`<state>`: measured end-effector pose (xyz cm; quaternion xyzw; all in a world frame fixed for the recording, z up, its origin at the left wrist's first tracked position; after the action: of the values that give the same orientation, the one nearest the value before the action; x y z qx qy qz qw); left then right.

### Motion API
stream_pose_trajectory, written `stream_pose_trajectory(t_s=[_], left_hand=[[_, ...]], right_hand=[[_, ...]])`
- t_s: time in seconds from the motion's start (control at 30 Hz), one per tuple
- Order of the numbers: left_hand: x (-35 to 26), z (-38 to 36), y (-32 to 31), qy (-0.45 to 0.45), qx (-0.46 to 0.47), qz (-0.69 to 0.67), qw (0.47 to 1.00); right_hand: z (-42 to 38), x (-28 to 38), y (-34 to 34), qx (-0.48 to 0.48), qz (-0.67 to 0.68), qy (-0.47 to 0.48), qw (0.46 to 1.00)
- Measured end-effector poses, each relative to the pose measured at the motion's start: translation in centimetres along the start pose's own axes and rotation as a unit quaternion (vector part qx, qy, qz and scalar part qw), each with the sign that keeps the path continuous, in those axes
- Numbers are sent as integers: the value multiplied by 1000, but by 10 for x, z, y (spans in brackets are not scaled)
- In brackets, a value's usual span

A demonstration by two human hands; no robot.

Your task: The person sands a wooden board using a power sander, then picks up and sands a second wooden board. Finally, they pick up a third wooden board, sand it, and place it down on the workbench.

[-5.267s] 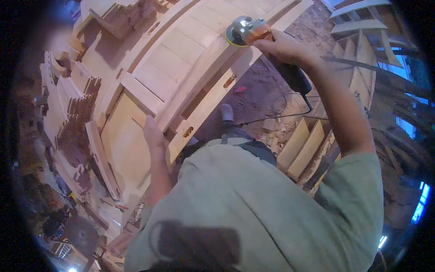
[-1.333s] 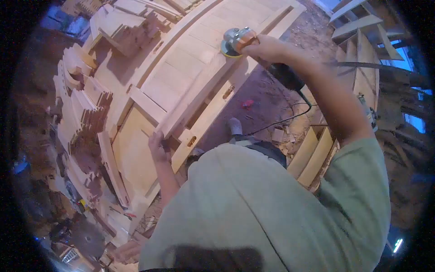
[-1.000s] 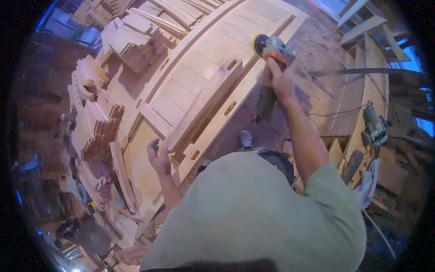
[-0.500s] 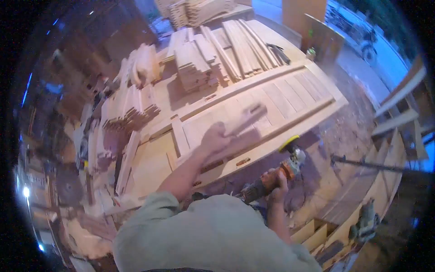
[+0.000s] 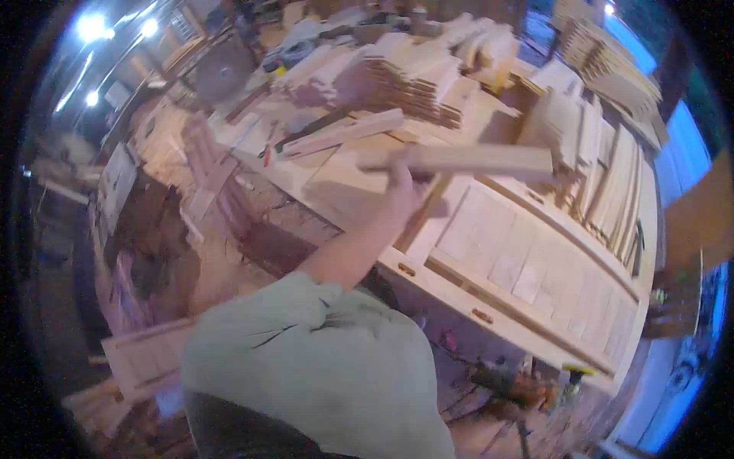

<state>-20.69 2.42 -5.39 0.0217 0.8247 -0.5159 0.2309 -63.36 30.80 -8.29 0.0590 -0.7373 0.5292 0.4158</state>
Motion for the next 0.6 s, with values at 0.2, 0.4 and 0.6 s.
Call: stream_pose_trajectory(t_s=[0.2,0.4,0.6], left_hand=[[58,-33,88,67,-98,112,987],[46,-46,73,33,-20,274,961],[-20,-5,106,73,-90,72,991]], right_hand=[[49,18,-36,33,-117,29,992],[44,24,-66,18,-201,108,973],[35,1,-84,236,-236,114,936]])
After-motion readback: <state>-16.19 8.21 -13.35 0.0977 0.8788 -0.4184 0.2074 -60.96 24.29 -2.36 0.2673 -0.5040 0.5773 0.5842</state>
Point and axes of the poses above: each hand's wrist, its own z-axis towards the middle knuckle, its own y-axis out of the back of the hand, x = y × z, the point moved 4 cm from there along z, towards the middle knuckle, and after that the axes turned 4 degrees about z, right-handed, at the moved point
